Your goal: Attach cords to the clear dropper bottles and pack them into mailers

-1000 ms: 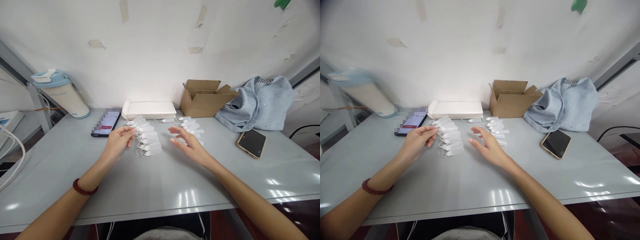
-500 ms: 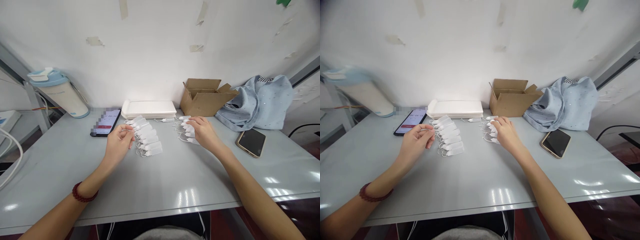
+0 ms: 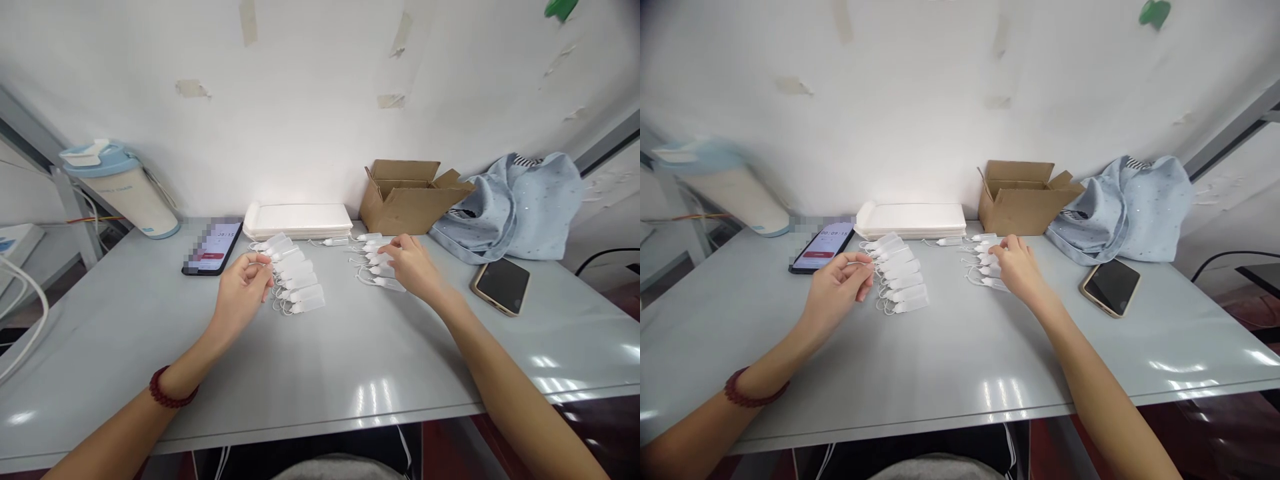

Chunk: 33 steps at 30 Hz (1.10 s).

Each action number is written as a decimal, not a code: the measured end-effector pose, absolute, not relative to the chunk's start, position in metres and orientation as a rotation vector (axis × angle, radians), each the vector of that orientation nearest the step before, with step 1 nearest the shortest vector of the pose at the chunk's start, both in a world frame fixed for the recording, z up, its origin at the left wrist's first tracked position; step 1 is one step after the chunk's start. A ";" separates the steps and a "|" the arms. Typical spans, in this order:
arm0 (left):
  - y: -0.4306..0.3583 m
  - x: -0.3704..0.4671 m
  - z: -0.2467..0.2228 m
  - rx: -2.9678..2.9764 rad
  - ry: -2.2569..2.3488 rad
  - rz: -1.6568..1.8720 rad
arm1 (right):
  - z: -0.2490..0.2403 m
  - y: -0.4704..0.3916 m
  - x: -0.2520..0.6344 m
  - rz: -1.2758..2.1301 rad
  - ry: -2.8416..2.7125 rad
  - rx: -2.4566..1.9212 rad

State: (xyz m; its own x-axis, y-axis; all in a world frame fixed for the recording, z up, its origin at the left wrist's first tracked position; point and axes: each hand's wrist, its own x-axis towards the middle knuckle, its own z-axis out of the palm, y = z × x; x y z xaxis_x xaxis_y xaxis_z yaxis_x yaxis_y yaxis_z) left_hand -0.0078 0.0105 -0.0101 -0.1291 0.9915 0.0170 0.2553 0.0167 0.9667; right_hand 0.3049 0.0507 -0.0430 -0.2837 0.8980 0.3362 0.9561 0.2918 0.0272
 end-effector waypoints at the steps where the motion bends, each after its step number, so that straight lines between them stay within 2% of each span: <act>1: 0.010 -0.007 -0.010 1.336 1.502 1.169 | -0.042 0.050 0.304 -0.318 -2.294 -1.690; 10: 0.006 -0.006 -0.017 1.421 1.412 1.109 | -0.014 0.032 0.280 0.128 -2.082 -1.412; 17: -0.002 0.000 -0.017 1.612 1.343 0.926 | -0.009 0.014 0.255 0.400 -2.114 -1.138; 33: -0.007 0.006 -0.027 2.174 1.284 0.799 | -0.014 0.001 0.234 0.731 -2.080 -1.147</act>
